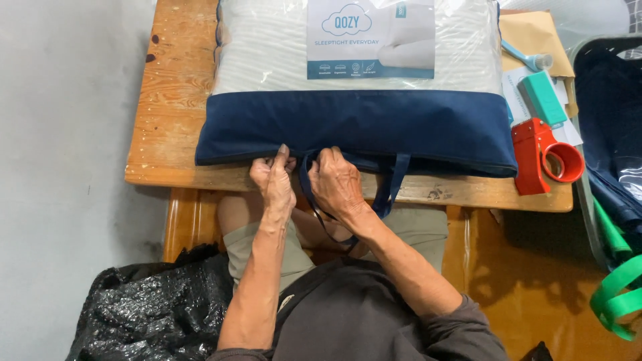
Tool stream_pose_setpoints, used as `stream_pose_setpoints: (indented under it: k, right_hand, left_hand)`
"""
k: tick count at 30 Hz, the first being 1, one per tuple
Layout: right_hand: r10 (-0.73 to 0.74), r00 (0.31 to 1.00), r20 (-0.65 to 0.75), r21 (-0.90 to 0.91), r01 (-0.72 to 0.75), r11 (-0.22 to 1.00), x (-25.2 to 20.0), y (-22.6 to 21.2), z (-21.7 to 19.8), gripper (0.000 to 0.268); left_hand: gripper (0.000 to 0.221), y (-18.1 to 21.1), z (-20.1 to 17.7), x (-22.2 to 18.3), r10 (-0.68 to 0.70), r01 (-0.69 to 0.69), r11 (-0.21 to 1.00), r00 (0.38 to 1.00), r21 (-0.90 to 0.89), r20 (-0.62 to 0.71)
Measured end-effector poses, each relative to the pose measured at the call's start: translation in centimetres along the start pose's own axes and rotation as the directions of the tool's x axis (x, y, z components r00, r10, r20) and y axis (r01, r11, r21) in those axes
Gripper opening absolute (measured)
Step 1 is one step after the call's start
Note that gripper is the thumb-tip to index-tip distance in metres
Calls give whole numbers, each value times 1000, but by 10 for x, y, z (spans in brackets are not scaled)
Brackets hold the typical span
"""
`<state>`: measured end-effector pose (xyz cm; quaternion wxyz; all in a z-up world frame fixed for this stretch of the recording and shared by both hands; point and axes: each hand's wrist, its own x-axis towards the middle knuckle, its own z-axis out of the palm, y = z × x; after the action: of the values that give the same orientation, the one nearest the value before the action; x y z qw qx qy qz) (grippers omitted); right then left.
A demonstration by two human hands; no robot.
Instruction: The person puts a pillow into a plastic cover and then into a blue zippered bag, zips the bag, and applies a label.
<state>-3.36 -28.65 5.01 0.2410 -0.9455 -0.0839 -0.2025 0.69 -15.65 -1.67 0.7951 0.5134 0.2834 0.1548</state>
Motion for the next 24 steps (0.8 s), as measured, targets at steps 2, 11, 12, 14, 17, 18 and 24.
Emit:
stream_pose_setpoints:
  k: [2,11,12,14,17,18,24]
  right_hand:
    - [-17,1000,-14,2,17,1000,1,3,1,16]
    - [73,997,16,385,-74,920,10,7,9,6]
    - [73,997,17,384,-74,920,9,2,4,6]
    - [229,973,37,532,-213,820,9,-11,-6,10]
    - [324,944,57,570,-298,766,6,-14,1,3]
    - [322,945,59,570,-297,766,6,-17,0,3]
    - [346,938,-11,612,-267,744,6,-31,-2,7]
  left_hand:
    - [36,6,6,-4,-12,12,999,1000,-36,-11]
    - [38,29,3,-11,-69,70,998,994,-11,82]
    - [38,26,3,-11,-70,71,997,994,-11,81]
    - [39,21,1,-10,-76,79,997,994,-28,83]
    - [40,19,-2,-11,-96,101,994,991,-41,94]
    - [40,19,-3,-10,-97,101,994,991,-43,92]
    - [38,28,2,-20,-88,93,995,988,-33,126]
